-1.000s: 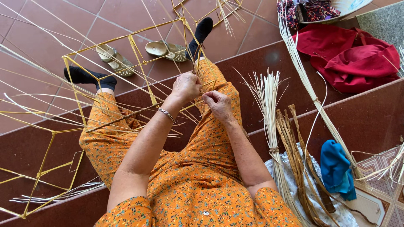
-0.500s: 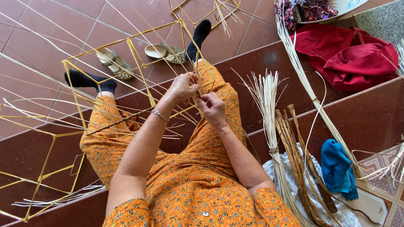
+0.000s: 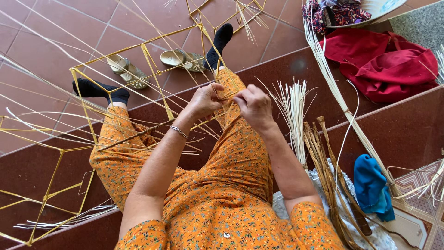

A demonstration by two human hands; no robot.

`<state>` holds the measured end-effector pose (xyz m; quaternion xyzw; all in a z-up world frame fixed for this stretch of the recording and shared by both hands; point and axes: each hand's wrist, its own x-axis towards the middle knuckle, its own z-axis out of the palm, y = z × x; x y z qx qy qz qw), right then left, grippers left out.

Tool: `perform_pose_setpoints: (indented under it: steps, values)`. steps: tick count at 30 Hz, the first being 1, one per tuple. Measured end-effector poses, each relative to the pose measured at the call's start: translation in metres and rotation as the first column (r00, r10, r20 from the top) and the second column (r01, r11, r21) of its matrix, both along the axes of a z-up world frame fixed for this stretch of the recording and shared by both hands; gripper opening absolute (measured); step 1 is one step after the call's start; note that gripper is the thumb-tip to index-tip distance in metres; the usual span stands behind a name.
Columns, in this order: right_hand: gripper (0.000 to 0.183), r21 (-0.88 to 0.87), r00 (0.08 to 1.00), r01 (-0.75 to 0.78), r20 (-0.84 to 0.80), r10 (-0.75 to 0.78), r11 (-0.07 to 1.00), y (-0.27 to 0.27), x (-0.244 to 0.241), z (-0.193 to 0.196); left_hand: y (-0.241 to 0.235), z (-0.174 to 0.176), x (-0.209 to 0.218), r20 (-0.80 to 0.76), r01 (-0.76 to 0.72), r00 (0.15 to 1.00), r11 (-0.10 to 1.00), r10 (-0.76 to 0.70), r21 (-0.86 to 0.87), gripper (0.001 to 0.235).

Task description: The person sits on the floor and weaves thin bamboo strips into a rectangular frame, repeatedly threading and tightening the material. The person uses scissors to trim excess strips and continues weaving the structure.

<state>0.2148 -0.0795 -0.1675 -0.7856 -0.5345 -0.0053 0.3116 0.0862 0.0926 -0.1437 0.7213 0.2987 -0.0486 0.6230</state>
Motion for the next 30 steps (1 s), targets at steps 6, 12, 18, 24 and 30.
perform_pose_setpoints:
  steps: [6, 12, 18, 24, 30]
  values:
    - [0.017, 0.026, 0.979, -0.022, 0.205, 0.016, 0.999, 0.053, 0.020, 0.012, -0.011, -0.009, -0.001, -0.044, -0.065, 0.996, 0.962, 0.080, 0.266, 0.038]
    - [0.018, 0.100, 0.857, -0.034, 0.515, -0.022, 0.994, 0.072, 0.013, 0.031, -0.010, -0.028, 0.002, 0.189, -0.107, 0.982, 0.842, 0.006, 0.528, 0.014]
    - [0.016, 0.015, 0.987, 0.149, 0.059, -0.150, 0.989, 0.038, 0.009, 0.001, -0.004, -0.009, 0.009, -0.145, 0.014, 0.989, 0.991, 0.006, 0.136, 0.013]
    - [0.038, -0.039, 0.963, 0.007, -0.270, -0.017, 0.999, -0.001, -0.025, -0.032, 0.002, -0.013, 0.015, -0.205, 0.042, 0.978, 0.996, -0.026, 0.074, 0.012]
    - [0.010, 0.062, 0.949, 0.010, -0.314, 0.010, 0.998, -0.008, -0.008, -0.024, -0.003, -0.029, 0.011, 0.296, -0.053, 0.955, 0.980, -0.006, 0.193, 0.041]
